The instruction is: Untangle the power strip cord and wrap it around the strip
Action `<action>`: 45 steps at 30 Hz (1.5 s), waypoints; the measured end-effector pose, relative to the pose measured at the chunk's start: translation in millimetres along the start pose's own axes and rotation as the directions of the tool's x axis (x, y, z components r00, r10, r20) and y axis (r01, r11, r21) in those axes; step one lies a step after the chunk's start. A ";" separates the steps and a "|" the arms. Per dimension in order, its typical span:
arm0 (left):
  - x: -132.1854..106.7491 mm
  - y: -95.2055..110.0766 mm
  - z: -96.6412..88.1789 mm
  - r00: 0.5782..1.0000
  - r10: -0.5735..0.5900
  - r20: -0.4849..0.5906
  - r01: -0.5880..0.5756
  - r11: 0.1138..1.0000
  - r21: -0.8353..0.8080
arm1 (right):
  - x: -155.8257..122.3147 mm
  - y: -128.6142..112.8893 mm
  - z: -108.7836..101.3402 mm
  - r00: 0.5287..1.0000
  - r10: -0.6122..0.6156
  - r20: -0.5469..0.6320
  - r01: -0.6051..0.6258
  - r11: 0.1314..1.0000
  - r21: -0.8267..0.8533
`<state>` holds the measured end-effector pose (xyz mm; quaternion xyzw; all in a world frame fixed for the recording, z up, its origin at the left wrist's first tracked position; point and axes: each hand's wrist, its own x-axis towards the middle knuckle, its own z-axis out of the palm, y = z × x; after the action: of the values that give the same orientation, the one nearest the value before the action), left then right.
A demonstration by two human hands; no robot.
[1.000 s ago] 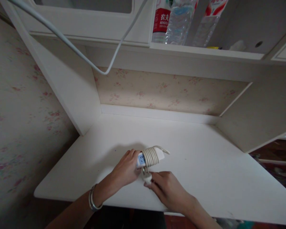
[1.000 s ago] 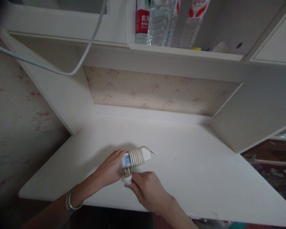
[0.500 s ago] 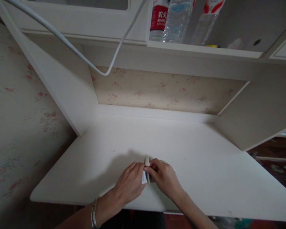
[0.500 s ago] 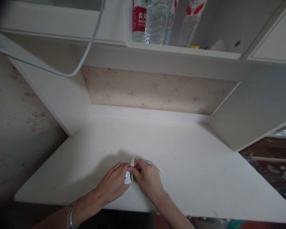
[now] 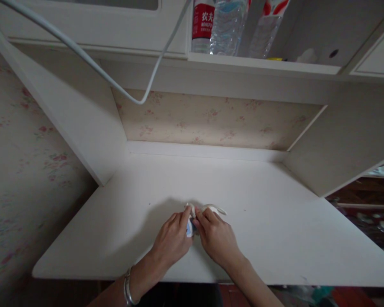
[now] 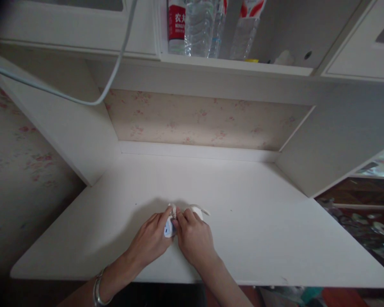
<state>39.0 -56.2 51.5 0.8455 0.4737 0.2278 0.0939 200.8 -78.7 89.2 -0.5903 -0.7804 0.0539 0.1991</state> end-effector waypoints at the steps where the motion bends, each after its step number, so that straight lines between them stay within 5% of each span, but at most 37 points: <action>1: 1.2 -1.3 1.0 1.000 -0.018 -0.018 0.018 1.000 0.005 | -2.4 0.3 1.9 1.000 0.006 -0.015 -0.005 0.998 0.065; 5: 6.1 -4.0 1.0 0.987 -0.132 -0.094 0.128 0.991 -0.045 | -19.1 -1.8 18.4 0.978 0.181 -0.107 -0.111 0.877 0.467; 10: 9.8 4.2 1.3 0.951 -0.264 -0.159 0.237 0.956 -0.170 | -34.4 -12.2 48.4 0.860 0.497 0.117 -0.359 0.426 0.831; 13: 10.7 12.7 7.0 0.928 -0.322 -0.186 0.271 0.929 -0.253 | -31.3 -17.5 56.4 0.813 0.543 0.209 -0.340 0.152 0.928; 16: 10.0 21.9 15.5 0.915 -0.341 -0.214 0.264 0.910 -0.321 | -24.0 -19.7 54.7 0.782 0.583 0.220 -0.273 0.003 0.962; 20: 5.6 35.6 26.5 0.920 -0.344 -0.188 0.226 0.858 -0.461 | -17.5 -15.7 50.1 0.791 0.580 0.197 -0.204 -0.054 0.978; 27: 1.9 41.8 32.2 0.948 -0.293 0.125 0.274 0.549 -0.790 | -20.9 12.4 50.7 0.749 0.610 0.261 -0.220 -0.143 0.965; 32: 5.0 33.7 39.3 0.965 -0.213 0.156 0.258 0.639 -0.724 | -19.7 48.5 43.1 0.737 0.592 0.327 -0.259 -0.199 0.945; 37: 1.6 20.9 42.7 0.969 -0.211 0.127 0.244 0.741 -0.625 | -4.5 122.5 29.1 0.724 0.612 0.318 -0.269 -0.174 0.947; 45: -22.0 -18.7 58.8 0.970 -0.224 0.097 0.237 0.781 -0.578 | 26.8 267.2 2.3 0.610 0.743 0.277 -0.431 0.017 0.902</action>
<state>42.8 -61.4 -13.7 0.7137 0.4791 0.3396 0.3819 434.4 26.3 8.4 -0.6360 -0.2404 0.4777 0.5564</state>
